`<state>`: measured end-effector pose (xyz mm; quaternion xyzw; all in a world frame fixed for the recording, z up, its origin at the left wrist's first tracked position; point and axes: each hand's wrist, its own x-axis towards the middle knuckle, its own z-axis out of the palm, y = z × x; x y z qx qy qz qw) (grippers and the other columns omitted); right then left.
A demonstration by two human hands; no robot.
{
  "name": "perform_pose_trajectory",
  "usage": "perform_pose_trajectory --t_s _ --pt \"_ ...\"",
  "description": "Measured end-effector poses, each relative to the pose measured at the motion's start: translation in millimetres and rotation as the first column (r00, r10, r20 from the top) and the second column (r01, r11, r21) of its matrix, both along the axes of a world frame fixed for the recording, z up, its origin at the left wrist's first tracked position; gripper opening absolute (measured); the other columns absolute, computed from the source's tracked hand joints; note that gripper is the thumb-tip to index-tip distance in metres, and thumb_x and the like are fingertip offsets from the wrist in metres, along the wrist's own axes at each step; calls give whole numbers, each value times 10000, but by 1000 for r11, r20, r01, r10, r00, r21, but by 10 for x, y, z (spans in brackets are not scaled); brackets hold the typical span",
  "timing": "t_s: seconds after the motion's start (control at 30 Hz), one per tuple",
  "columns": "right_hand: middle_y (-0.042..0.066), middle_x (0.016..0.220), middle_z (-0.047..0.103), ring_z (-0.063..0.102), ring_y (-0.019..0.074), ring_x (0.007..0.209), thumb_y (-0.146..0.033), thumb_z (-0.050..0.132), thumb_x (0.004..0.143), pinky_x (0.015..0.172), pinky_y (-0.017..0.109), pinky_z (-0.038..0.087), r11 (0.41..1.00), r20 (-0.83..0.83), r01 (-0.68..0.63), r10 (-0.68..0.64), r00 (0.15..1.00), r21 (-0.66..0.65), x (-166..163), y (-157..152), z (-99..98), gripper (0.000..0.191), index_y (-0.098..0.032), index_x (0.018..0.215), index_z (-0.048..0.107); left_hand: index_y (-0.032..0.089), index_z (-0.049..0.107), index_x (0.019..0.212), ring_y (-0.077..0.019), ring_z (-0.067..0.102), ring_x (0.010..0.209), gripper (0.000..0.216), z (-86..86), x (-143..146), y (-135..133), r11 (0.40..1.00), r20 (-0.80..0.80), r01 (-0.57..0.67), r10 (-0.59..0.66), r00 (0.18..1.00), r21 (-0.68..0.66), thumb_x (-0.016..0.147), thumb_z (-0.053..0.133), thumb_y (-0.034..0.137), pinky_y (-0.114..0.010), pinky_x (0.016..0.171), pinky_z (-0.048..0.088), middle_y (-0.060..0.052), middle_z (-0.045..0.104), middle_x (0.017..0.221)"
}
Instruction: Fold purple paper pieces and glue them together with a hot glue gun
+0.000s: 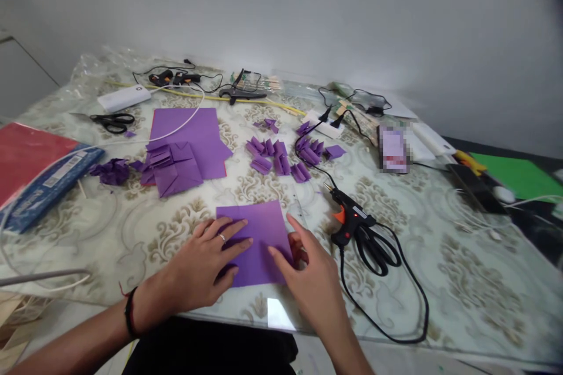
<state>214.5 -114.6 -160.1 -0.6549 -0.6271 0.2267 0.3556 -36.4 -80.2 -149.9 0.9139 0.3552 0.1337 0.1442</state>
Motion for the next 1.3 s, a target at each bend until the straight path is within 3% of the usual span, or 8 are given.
perform_pose_trajectory --t_s 0.1,0.23,0.33,0.47,0.63,0.77,0.9,1.3 --pt "123 1254 726 734 296 1144 -343 649 1034 1004 469 634 993 20 -94 93 995 68 -103 -43 57 461 -302 1493 639 265 619 1523 -401 528 1430 565 11 -2 25 1000 -12 21 -21 1000 1 961 629 210 -617 1157 442 -109 550 1659" --pt "117 1656 519 511 319 1538 -322 584 1089 1244 544 503 945 74 -324 320 944 41 -149 -83 101 657 -368 1709 370 275 613 1516 -401 528 1437 544 9 -13 43 999 -27 31 -31 999 -6 974 643 248 -623 1162 426 -116 573 1629" --pt "52 1796 353 336 303 1658 -351 500 1131 1332 568 383 882 19 -468 470 883 -53 -129 -104 148 685 -392 1757 224 259 625 1489 -403 541 1422 513 2 -18 51 999 -37 38 -38 999 -6 977 655 277 -616 1151 438 -138 644 1522" --pt "-6 1850 224 169 293 1715 -438 390 1161 1377 599 247 793 -80 -597 592 802 -117 -59 -86 248 618 -389 1757 233 217 704 1346 -419 547 1408 386 -13 -32 66 999 -16 41 -41 999 7 971 682 307 -625 1160 432 -151 718 1361" --pt "-21 1820 316 208 283 1708 -514 344 1159 1376 585 253 705 -173 -698 677 715 -124 84 -13 328 581 -393 1728 337 216 754 1143 -414 503 1443 207 -30 -42 81 1000 12 24 -24 1000 2 967 700 311 -606 1175 415 -140 756 1244" --pt "5 1732 491 345 279 1662 -461 354 1164 1358 574 310 709 -222 -702 674 704 -74 168 49 315 519 -378 1657 491 200 746 1064 -413 516 1391 152 -28 -13 96 1000 18 17 -17 1000 0 967 676 295 -606 1132 430 -168 716 1281" --pt "27 1722 506 389 270 1642 -395 402 1160 1352 566 332 724 -252 -690 663 705 -26 138 143 259 494 -345 1636 526 194 724 1118 -392 569 1263 190 -9 33 114 1000 25 9 -9 1000 -7 954 656 264 -600 1090 457 -149 711 1199" --pt "134 1621 605 492 307 1577 -284 624 1076 1276 569 491 819 186 -574 563 805 1 32 174 27 406 -204 1474 641 189 629 1375 -317 645 1300 351 -44 -38 148 1000 109 -19 21 994 -19 1026 591 188 -567 1151 498 -129 681 1405"
